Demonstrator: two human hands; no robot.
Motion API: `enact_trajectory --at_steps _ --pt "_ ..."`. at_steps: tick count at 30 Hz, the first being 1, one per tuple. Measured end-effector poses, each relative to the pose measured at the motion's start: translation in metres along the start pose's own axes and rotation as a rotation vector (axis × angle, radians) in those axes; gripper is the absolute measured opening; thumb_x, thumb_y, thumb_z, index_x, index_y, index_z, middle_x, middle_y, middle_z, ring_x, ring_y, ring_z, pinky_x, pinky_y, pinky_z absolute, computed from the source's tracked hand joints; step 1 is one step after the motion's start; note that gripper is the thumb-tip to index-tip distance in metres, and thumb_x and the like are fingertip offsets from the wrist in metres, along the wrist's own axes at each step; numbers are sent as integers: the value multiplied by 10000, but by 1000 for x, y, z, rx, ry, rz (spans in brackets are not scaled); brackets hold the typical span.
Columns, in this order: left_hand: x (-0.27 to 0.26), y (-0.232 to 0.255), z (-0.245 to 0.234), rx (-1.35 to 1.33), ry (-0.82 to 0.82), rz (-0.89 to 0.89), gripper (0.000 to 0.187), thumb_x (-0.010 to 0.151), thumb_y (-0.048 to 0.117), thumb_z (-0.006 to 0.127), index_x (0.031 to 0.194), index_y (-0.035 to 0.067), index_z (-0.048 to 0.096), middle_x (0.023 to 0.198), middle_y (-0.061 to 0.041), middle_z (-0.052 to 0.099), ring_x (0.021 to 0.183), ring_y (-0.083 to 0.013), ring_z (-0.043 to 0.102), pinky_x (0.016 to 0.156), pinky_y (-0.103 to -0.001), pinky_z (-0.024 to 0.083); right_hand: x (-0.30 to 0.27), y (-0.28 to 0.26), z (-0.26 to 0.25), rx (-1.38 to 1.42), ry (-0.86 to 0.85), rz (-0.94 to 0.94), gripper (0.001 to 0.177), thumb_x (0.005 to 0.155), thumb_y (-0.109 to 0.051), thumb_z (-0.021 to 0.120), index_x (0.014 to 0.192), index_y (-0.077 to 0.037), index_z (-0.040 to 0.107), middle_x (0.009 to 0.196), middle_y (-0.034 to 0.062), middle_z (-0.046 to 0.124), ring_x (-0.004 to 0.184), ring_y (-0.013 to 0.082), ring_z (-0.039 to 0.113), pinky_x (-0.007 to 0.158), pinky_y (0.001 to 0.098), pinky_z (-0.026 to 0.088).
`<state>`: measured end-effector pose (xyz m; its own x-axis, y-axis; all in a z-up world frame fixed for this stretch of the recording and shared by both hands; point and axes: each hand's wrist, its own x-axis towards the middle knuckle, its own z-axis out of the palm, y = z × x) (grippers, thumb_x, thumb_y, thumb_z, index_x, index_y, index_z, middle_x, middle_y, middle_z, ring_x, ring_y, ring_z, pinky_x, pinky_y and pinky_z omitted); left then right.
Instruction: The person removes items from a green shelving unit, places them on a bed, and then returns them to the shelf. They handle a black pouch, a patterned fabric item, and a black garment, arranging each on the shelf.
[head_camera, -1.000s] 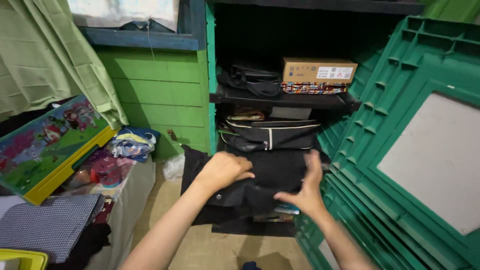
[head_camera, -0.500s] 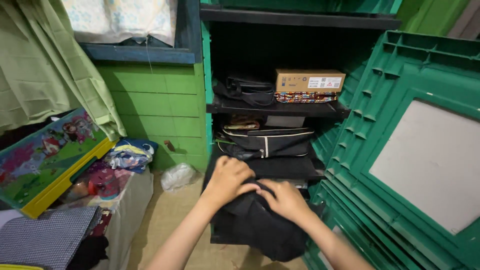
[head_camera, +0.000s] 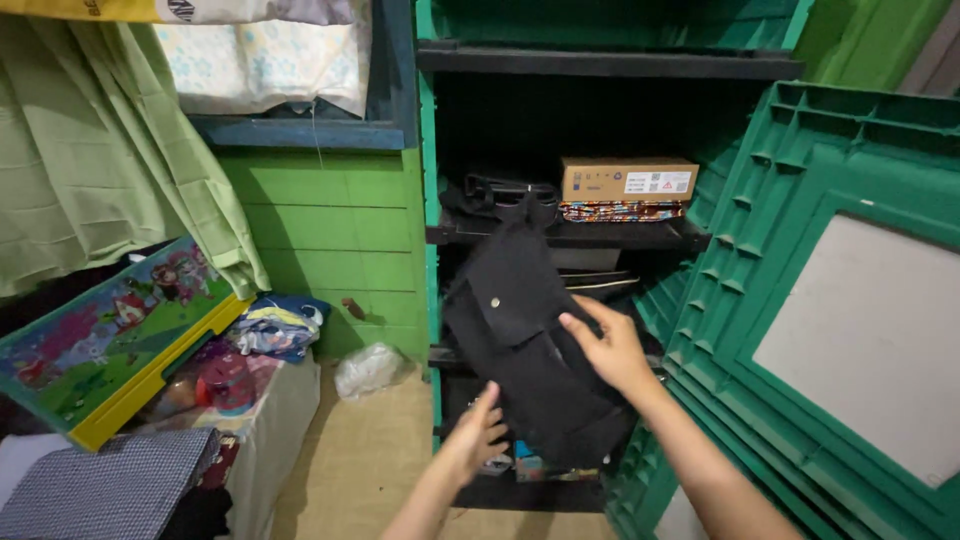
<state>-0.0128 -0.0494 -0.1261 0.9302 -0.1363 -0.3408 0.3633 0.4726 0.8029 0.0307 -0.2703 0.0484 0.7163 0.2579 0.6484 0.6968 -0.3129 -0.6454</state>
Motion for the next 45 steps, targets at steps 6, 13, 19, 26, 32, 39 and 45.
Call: enact_trajectory --at_steps 6,13,19,26,32,39,45 --pt "-35 15 52 -69 172 462 644 809 155 768 1384 -47 558 1336 -182 693 1141 -264 682 970 -323 523 6 28 -15 -246 168 -33 388 898 -136 679 1271 -27 677 1194 106 759 979 253 758 801 300 562" --pt "-25 50 59 447 281 896 673 851 151 686 1462 67 415 1339 -176 656 1168 -302 686 985 -367 532 3 9 -11 -442 172 -68 396 900 -68 589 1282 -104 684 1132 104 767 884 370 737 691 419 556" --pt "-16 106 67 397 408 1013 623 856 74 766 1431 53 527 1335 -259 634 1293 -368 578 1060 -526 477 36 16 -20 -86 82 90 448 1010 -161 587 1458 -145 583 1363 205 639 1283 387 570 1041 517 490" --pt "37 156 48 356 487 1085 587 874 13 713 1424 15 508 1330 -272 615 1286 -390 571 1075 -532 447 42 -9 -33 12 -223 -6 915 826 85 666 1619 -219 325 1615 156 355 1427 345 384 1140 519 377" --pt "45 201 74 542 565 1092 547 825 89 773 1347 83 609 1185 -222 710 1161 -421 652 953 -535 536 67 25 -21 -219 -3 -153 694 848 130 518 1437 -220 634 1493 180 556 1387 372 495 1142 497 401" --pt "47 263 94 936 651 1111 562 887 93 700 1414 20 521 1165 -268 671 1073 -475 674 867 -567 573 120 50 -13 -281 82 -212 698 844 122 527 1438 -227 636 1500 215 536 1373 400 493 1133 500 409" --pt "76 313 112 1268 718 1088 580 914 31 610 1466 -8 436 1188 -231 609 974 -458 702 806 -545 604 187 56 -5 -276 48 -107 676 839 77 499 1411 -249 657 1440 197 594 1329 412 537 1117 514 434"
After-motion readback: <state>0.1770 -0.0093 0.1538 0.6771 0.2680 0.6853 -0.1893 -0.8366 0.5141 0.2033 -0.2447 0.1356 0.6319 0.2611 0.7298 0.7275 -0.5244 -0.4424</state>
